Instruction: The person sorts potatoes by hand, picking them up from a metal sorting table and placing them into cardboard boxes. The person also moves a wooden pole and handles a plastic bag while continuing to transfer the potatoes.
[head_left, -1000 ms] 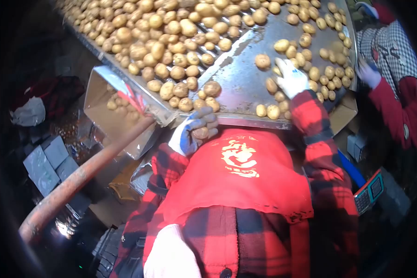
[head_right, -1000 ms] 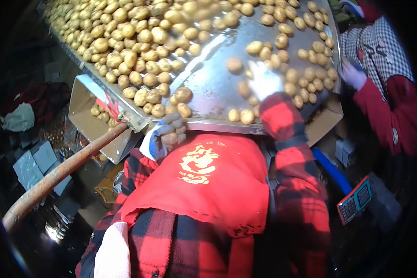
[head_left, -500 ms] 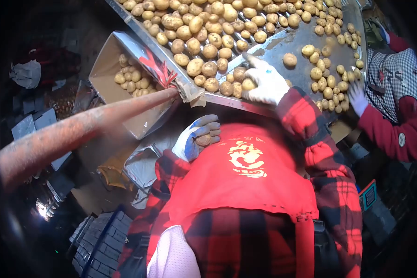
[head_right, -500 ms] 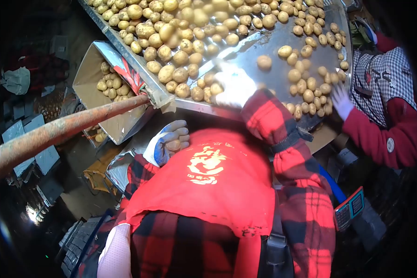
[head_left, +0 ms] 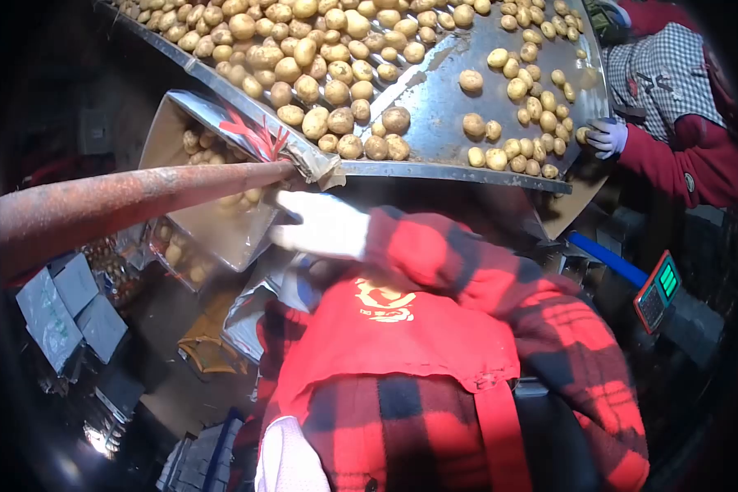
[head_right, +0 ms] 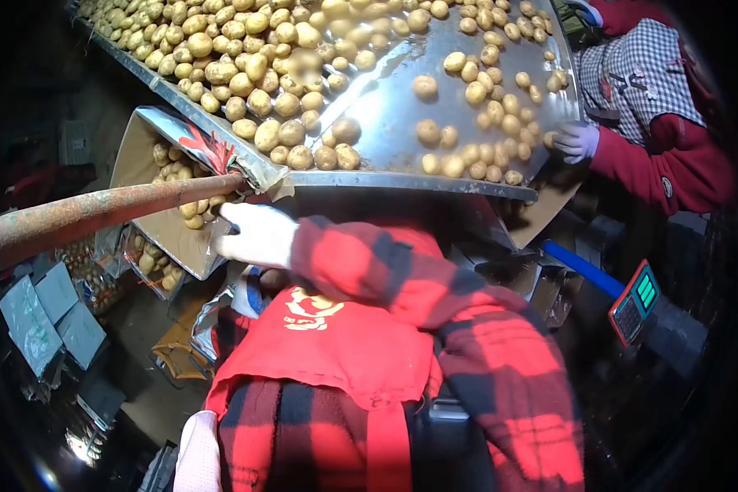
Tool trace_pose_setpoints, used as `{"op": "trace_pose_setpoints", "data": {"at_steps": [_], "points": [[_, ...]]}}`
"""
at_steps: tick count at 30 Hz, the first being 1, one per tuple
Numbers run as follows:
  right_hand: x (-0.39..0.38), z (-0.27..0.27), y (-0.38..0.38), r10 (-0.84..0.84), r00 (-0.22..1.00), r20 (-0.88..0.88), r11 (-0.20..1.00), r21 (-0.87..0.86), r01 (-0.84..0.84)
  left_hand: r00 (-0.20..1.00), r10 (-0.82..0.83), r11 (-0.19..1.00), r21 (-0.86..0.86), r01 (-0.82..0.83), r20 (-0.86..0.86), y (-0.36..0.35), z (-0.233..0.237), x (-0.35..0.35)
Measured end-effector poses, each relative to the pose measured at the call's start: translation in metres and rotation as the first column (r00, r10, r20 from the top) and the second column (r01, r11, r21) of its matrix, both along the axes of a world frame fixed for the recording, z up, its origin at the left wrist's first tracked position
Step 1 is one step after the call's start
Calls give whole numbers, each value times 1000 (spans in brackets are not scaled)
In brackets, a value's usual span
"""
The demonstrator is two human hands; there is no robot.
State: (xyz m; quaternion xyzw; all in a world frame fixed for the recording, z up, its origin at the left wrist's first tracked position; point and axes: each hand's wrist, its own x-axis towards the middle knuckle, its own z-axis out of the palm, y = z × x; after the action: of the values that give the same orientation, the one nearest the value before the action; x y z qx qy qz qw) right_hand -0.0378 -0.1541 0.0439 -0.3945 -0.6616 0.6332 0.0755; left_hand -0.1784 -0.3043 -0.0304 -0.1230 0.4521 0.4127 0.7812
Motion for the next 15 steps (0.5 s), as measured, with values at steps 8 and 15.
{"op": "trace_pose_setpoints", "data": {"at_steps": [8, 15], "points": [[66, -84, 46, -319, 925, 206, 430, 901, -52, 996, -89, 996, 9, 89, -31, 32, 17, 8], [172, -88, 10, -374, 813, 447, 599, 785, -156, 970, 131, 971, 173, -168, 206, 25, 25, 0]]}}
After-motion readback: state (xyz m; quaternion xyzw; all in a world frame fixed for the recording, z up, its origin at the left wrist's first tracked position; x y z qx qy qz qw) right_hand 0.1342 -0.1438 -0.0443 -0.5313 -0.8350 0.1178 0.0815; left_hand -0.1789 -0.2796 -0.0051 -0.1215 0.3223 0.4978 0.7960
